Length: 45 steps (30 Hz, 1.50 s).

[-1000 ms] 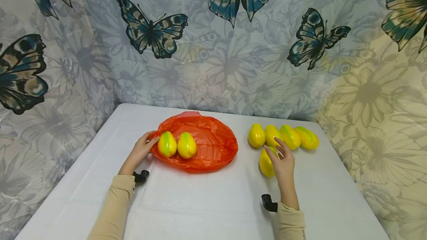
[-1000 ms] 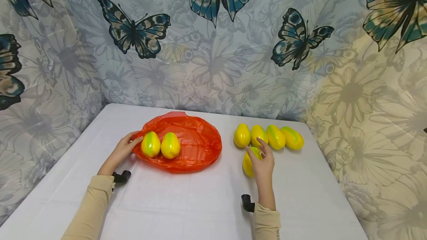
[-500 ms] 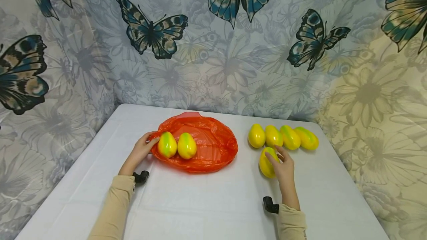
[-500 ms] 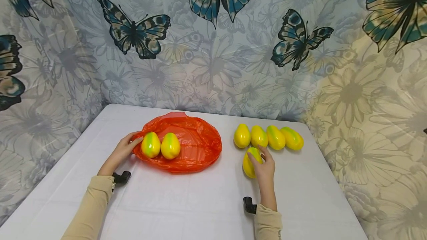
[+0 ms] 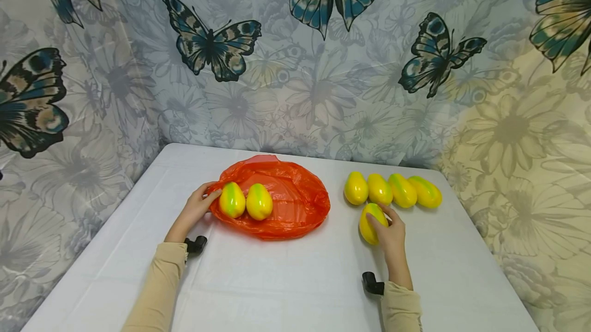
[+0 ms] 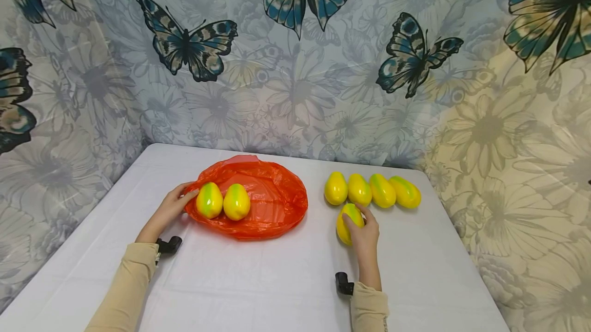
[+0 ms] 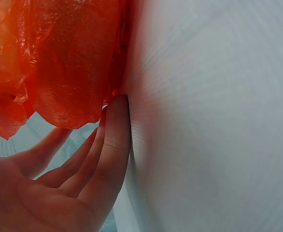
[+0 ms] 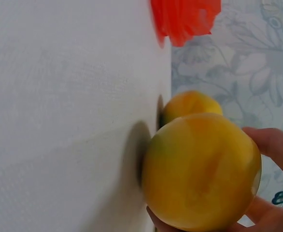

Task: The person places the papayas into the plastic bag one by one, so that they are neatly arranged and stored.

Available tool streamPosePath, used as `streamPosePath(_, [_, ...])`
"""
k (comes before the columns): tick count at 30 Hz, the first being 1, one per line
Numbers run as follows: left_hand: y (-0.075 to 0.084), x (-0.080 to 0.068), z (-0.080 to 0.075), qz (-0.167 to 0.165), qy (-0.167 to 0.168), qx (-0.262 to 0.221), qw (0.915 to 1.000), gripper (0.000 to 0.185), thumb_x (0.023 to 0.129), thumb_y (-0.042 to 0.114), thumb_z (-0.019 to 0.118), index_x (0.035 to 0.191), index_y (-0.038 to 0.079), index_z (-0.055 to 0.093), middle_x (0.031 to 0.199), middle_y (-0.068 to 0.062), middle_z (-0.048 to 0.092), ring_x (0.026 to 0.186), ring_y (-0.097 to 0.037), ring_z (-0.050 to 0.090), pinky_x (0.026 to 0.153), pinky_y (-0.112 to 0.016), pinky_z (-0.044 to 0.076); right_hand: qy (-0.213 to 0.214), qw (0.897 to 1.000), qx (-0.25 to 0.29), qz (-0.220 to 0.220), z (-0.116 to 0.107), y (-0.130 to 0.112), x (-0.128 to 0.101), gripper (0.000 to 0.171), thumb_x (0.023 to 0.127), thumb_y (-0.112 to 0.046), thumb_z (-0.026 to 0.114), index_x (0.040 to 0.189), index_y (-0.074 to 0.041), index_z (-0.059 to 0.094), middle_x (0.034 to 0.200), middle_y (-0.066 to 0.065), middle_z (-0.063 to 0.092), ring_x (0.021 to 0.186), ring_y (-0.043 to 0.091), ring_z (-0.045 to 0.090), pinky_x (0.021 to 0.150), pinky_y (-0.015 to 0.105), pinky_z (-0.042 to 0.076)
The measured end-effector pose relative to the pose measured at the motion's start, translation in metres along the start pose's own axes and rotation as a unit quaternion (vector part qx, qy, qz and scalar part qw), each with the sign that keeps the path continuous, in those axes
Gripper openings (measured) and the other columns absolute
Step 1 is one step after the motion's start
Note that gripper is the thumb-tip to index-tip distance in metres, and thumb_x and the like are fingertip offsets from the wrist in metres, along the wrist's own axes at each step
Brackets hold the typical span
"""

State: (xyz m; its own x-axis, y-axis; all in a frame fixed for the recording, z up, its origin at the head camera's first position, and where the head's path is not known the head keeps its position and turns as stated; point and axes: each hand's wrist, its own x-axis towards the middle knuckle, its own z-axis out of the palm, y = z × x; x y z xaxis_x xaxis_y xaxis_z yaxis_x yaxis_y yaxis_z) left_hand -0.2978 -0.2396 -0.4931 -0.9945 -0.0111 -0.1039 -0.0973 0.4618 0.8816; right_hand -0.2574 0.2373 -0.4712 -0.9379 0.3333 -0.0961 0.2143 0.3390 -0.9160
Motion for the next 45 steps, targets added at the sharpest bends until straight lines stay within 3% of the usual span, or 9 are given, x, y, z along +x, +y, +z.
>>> streamPosePath(16, [0.004,-0.003,0.000,-0.004,0.001,-0.008,1.0000,0.064,0.101,0.045,0.047,0.149,0.006,0.033,0.147,-0.025,0.040,0.119,-0.035,0.054,0.085,-0.029,0.053,0.018,1.000,0.012,-0.011,0.001,-0.010,0.007,0.057,0.093,-0.024,0.065,0.145,-0.010,0.045,0.155,0.020,0.034,0.129,0.036,0.039,0.106,0.048,0.039])
streamPosePath(31, [0.001,-0.002,-0.001,-0.007,0.000,-0.013,0.9999,0.064,0.101,0.045,0.047,0.150,0.007,0.033,0.148,-0.024,0.040,0.119,-0.035,0.053,0.085,-0.030,0.053,0.028,0.999,0.034,-0.015,0.001,-0.027,0.011,0.058,0.092,-0.024,0.066,0.145,-0.012,0.045,0.155,0.018,0.033,0.135,0.036,0.036,0.113,0.050,0.036])
streamPosePath(45, [0.001,-0.001,0.000,-0.003,0.002,-0.015,0.9999,0.065,0.100,0.046,0.048,0.149,0.006,0.034,0.147,-0.025,0.041,0.118,-0.036,0.055,0.082,-0.029,0.055,0.028,0.997,0.055,-0.048,0.011,-0.048,0.014,0.055,0.091,-0.018,0.067,0.142,-0.009,0.049,0.151,0.018,0.040,0.130,0.033,0.040,0.111,0.046,0.038])
